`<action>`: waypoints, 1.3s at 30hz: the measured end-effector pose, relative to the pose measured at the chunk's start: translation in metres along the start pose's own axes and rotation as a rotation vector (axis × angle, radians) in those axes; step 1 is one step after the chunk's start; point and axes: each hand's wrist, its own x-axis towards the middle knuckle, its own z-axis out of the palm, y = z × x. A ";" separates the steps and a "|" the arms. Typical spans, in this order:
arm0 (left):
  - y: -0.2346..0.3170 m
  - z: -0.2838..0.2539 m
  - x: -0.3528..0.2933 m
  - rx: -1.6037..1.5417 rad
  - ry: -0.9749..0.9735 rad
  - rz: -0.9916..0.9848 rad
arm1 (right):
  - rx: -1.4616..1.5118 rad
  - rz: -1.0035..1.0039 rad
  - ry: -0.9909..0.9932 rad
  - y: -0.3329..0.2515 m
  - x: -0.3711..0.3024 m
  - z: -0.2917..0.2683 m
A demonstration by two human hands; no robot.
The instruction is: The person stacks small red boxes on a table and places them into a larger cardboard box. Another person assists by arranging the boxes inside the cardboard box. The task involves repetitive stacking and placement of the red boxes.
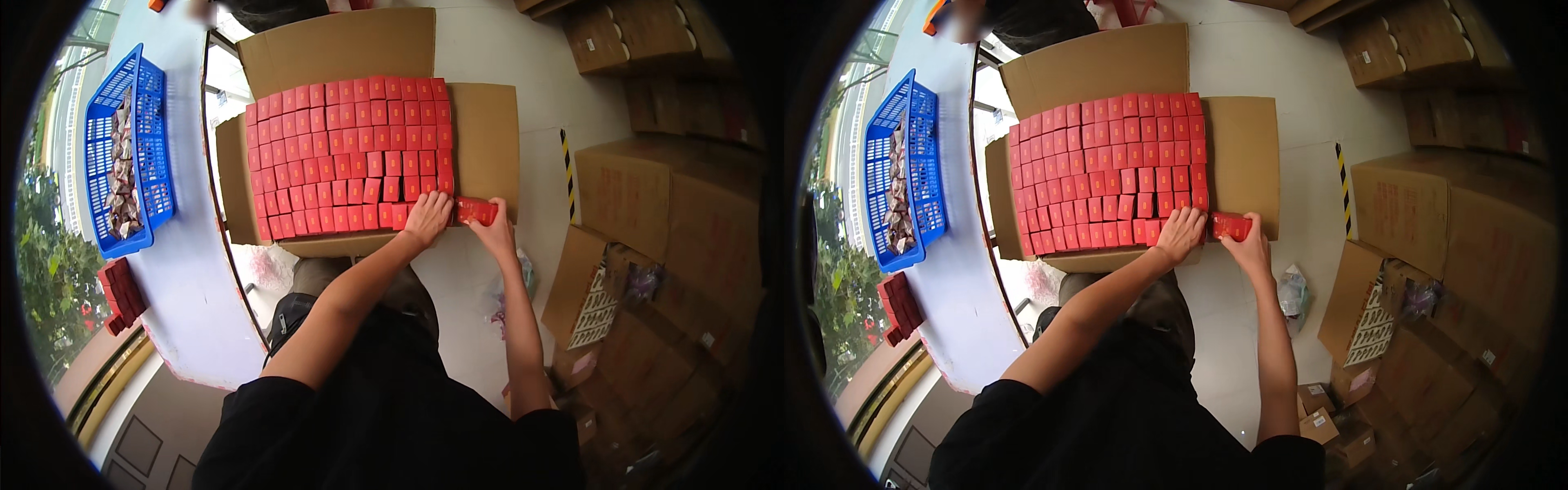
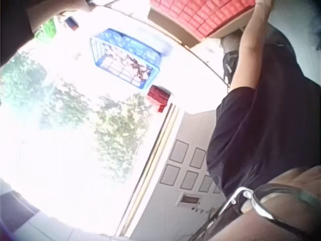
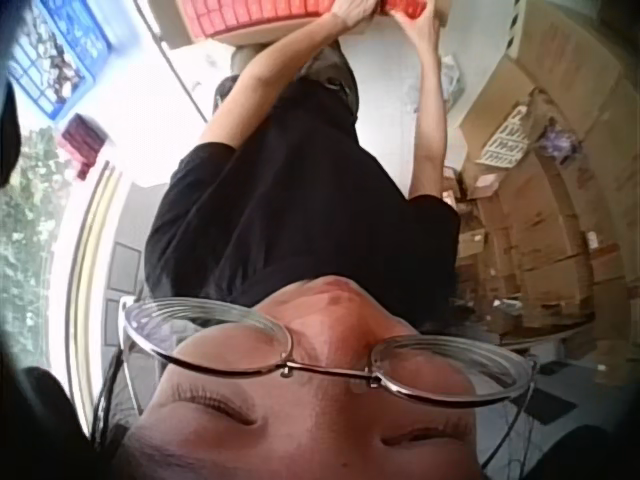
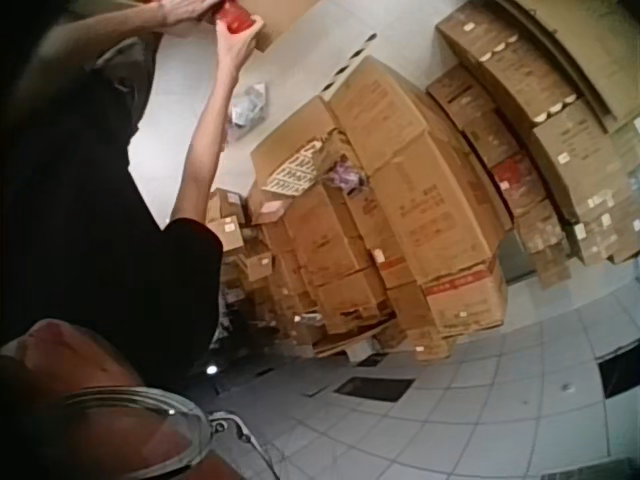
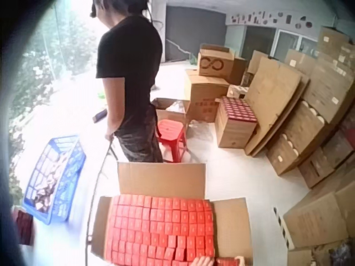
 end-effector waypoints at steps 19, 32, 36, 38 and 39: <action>-0.028 -0.052 -0.052 -0.297 0.067 0.048 | 0.536 -0.044 -0.060 0.019 -0.107 0.045; -0.092 -0.106 -0.260 -0.608 0.137 -0.544 | 0.100 -0.542 -0.660 -0.144 -0.109 0.147; -0.128 -0.060 -0.292 -0.510 0.418 -0.750 | -0.217 -0.873 -0.350 -0.157 -0.111 0.178; -0.140 -0.044 -0.294 -0.463 0.451 -0.731 | -0.292 -0.988 -0.311 -0.152 -0.106 0.201; -0.144 -0.037 -0.292 -0.445 0.438 -0.683 | -0.326 -1.052 -0.280 -0.150 -0.103 0.214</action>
